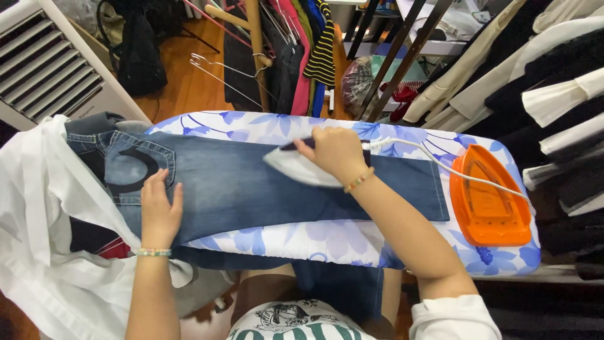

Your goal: Ironing a pair of denim jeans on an ironing board, including flipping and folding the garment.

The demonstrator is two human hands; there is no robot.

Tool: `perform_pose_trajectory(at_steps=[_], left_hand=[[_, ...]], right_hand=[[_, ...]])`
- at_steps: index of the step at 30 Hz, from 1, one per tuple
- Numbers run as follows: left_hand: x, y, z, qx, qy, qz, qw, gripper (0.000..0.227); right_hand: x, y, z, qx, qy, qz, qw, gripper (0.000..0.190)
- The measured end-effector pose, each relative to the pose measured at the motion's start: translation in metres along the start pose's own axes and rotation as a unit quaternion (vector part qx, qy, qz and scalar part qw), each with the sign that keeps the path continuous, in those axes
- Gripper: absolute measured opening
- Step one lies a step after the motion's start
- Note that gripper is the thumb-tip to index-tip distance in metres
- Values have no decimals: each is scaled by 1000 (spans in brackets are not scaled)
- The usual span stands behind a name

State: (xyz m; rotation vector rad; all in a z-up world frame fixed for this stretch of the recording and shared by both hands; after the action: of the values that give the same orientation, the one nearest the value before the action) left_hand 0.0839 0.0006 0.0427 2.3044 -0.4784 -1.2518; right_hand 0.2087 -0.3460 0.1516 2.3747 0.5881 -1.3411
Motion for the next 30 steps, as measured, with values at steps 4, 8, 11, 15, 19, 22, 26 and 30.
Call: perform_pose_trajectory(at_steps=[4, 8, 11, 15, 19, 22, 26, 30], left_hand=[[13, 64, 0, 74, -14, -92, 993, 46], [47, 119, 10, 117, -104, -95, 983, 55], [67, 138, 13, 107, -194, -106, 969, 55], [81, 129, 16, 93, -239, -139, 957, 58], [82, 124, 18, 73, -258, -128, 955, 59], [81, 124, 17, 62, -260, -124, 956, 58], [81, 124, 17, 55, -263, -126, 955, 59], [82, 123, 16, 58, -269, -116, 954, 59]], right_hand=[[-30, -29, 38, -113, -7, -22, 993, 51], [-42, -22, 60, -147, -29, -70, 986, 50], [-37, 31, 46, -83, 14, 13, 996, 50], [-21, 102, 41, 1, 0, 90, 996, 52], [-33, 101, 66, -11, -41, 56, 997, 49], [-46, 83, 96, -58, -70, 33, 995, 45], [-68, 64, 133, -121, -80, 3, 989, 44], [-104, 92, 149, -41, -92, -18, 995, 45]])
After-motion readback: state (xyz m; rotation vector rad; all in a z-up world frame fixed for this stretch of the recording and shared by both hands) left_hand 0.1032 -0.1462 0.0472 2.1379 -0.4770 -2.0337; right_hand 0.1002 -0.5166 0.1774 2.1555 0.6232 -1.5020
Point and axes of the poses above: each hand's wrist, its own z-axis away from the middle knuckle, its own x-axis out of the palm, y = z × x, the point moved 9 cm from there along -z, towards the middle knuckle, and after that the axes turned 1 degree about -x, right-handed, at the moved point
